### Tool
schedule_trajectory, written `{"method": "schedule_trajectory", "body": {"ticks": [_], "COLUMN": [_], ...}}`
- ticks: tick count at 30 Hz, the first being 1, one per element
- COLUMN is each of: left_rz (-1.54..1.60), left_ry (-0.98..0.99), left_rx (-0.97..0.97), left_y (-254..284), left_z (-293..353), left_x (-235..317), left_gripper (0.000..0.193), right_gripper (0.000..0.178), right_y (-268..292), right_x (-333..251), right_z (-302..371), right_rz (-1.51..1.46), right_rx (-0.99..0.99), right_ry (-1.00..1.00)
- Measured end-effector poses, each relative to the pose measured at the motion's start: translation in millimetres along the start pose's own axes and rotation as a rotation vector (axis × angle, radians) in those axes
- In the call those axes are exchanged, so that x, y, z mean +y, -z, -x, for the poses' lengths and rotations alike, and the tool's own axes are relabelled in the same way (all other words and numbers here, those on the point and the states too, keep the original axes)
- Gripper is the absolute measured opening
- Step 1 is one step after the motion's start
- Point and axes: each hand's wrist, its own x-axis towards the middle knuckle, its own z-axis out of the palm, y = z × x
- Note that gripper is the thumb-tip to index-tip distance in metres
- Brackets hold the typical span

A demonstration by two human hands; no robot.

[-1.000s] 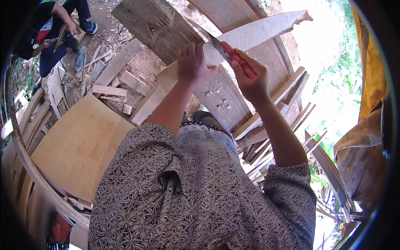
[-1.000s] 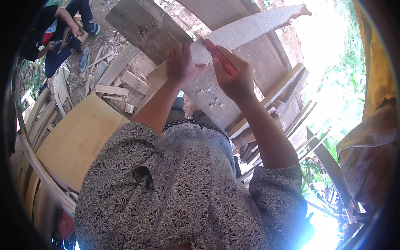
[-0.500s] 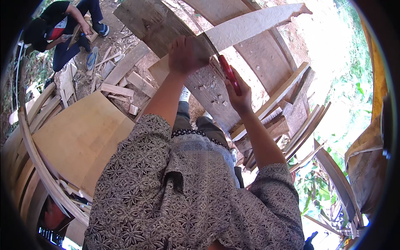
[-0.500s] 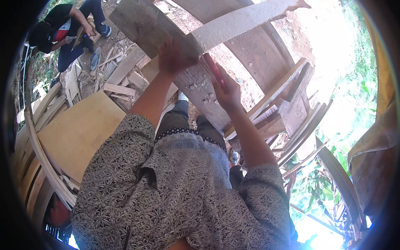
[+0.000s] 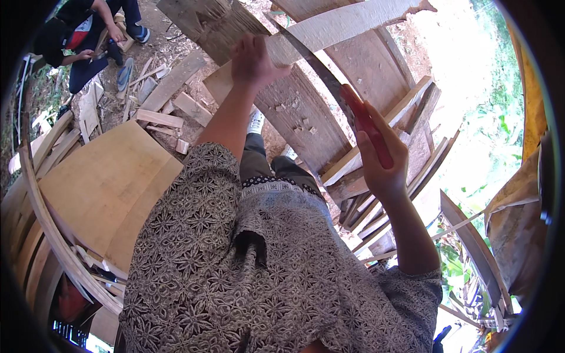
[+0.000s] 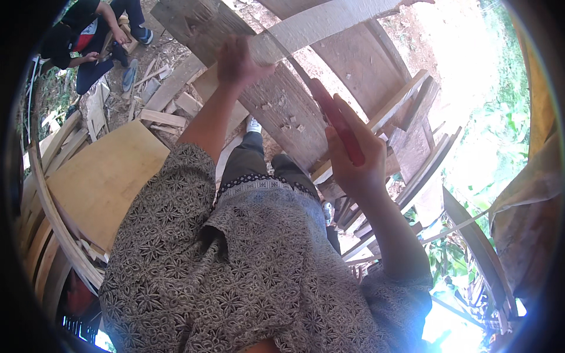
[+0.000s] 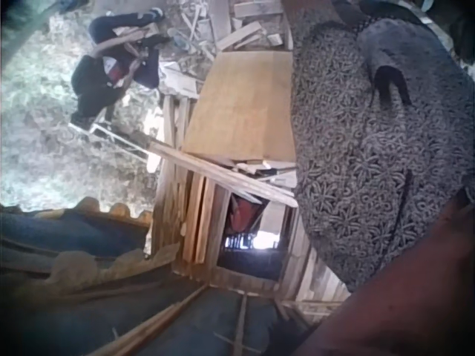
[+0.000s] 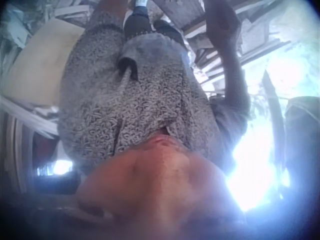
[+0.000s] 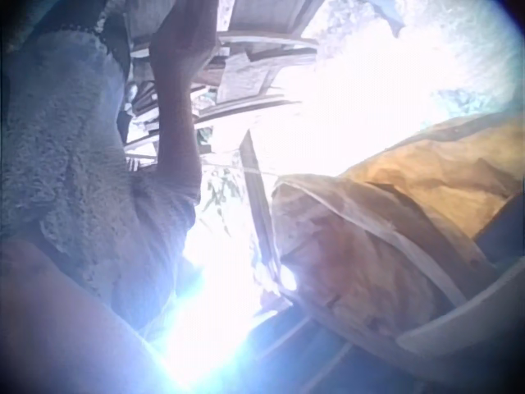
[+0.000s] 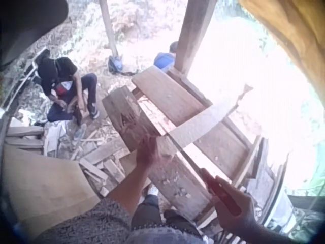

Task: The person uses a hand saw to cut a piece of wood that is resting on a wooden workbench. They hold the wood steady with their left hand while sawing with their right hand. Another person is visible in the background working on a separate piece of wood.

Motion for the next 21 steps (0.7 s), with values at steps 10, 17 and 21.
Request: {"method": "schedule_trajectory", "body": {"ticks": [10,17,21], "left_rz": [0.037,0.035,0.036], "left_ry": [-0.009,0.088,0.047], "left_rx": [-0.078,-0.147,-0.123], "left_y": [8,17,12], "left_z": [-12,-8,-5], "left_x": [4,11,3], "left_gripper": [0.083,0.081,0.080], "right_gripper": [0.043,0.046,0.048], "right_y": [-80,-68,-74], "right_x": [15,70,100], "right_z": [-110,-106,-77], "right_rz": [-0.026,-0.100,-0.003], "right_rx": [0.055,0.023,0.047], "right_ry": [0.016,-0.003,-0.038]}}
